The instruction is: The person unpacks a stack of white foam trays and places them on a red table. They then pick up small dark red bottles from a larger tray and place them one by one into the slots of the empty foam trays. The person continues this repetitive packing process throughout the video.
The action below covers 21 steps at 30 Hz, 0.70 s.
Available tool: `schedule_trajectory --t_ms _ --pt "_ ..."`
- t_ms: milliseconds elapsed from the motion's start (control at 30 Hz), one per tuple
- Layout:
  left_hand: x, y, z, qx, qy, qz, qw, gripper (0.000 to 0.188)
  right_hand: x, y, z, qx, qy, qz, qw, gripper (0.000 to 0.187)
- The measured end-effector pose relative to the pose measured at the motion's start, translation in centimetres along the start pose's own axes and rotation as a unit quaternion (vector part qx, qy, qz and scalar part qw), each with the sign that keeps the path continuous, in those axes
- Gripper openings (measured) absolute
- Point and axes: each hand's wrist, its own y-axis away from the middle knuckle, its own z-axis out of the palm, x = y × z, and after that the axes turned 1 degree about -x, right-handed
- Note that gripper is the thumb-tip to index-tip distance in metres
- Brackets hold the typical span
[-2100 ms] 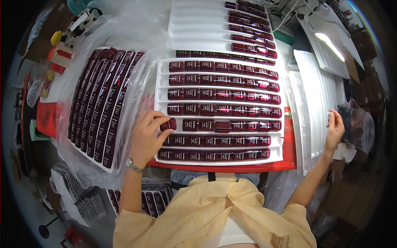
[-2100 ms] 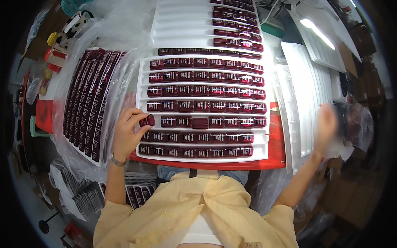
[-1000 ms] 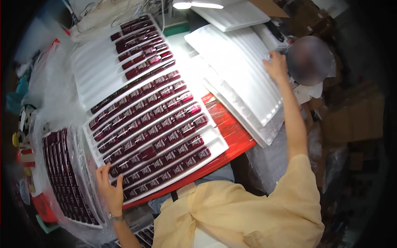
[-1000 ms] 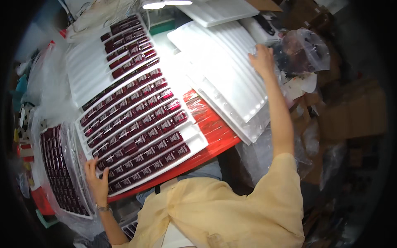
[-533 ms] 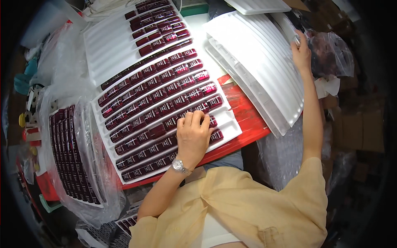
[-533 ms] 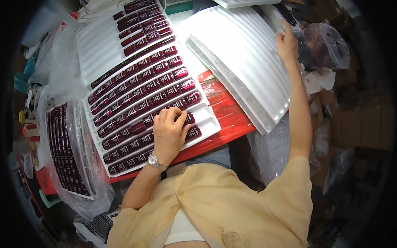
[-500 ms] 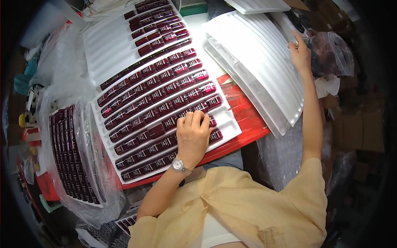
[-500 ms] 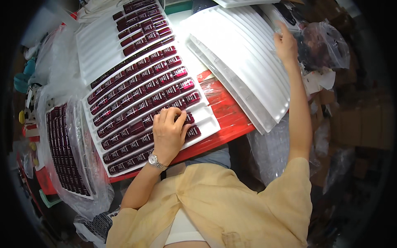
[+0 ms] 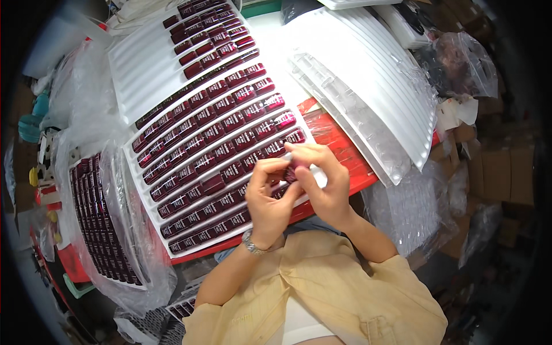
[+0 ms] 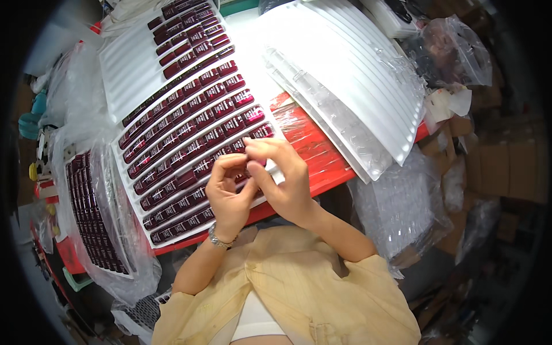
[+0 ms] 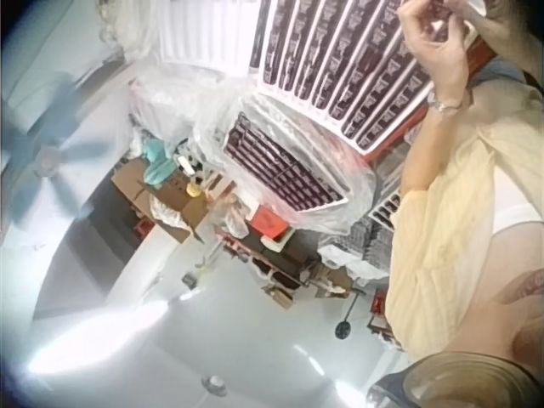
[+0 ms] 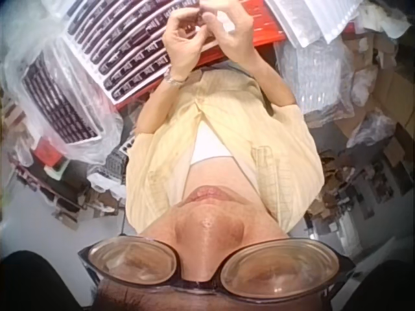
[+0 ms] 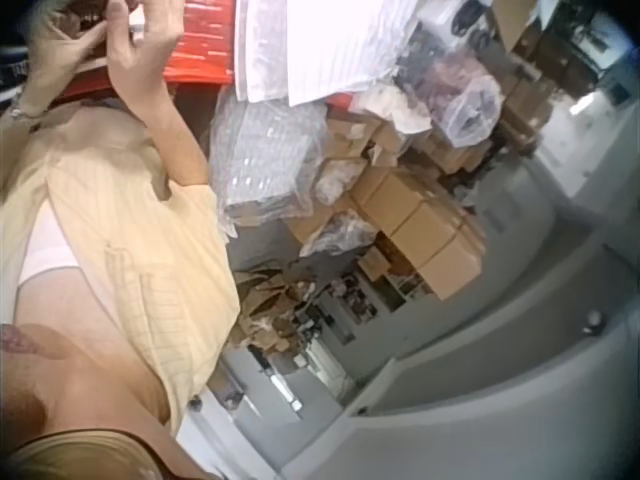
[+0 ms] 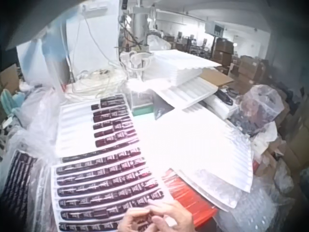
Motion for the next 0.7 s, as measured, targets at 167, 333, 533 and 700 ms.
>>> schedule_trajectory --t_ms 167,333,533,700 --pt "0.5 -2.0 -1.7 -0.077 -0.333 0.138 0.930 0.033 -1.3 -0.6 -6.6 -0.253 0.184 -0.013 0.950 0.036" --pt "-0.9 -2.9 0.0 -0.142 -0.517 0.200 0.820 0.033 0.9 -9.6 -20.0 0.123 0.301 0.016 0.946 0.026" --pt "0.2 -1.9 -1.0 -0.118 -0.529 0.204 0.815 0.034 12.0 -14.3 -25.6 -0.009 0.628 -0.055 0.776 0.029" --pt "1.1 -0.3 -5.0 -0.115 -0.562 0.151 0.805 0.031 11.2 -15.1 -25.4 -0.021 0.624 -0.123 0.772 0.013"
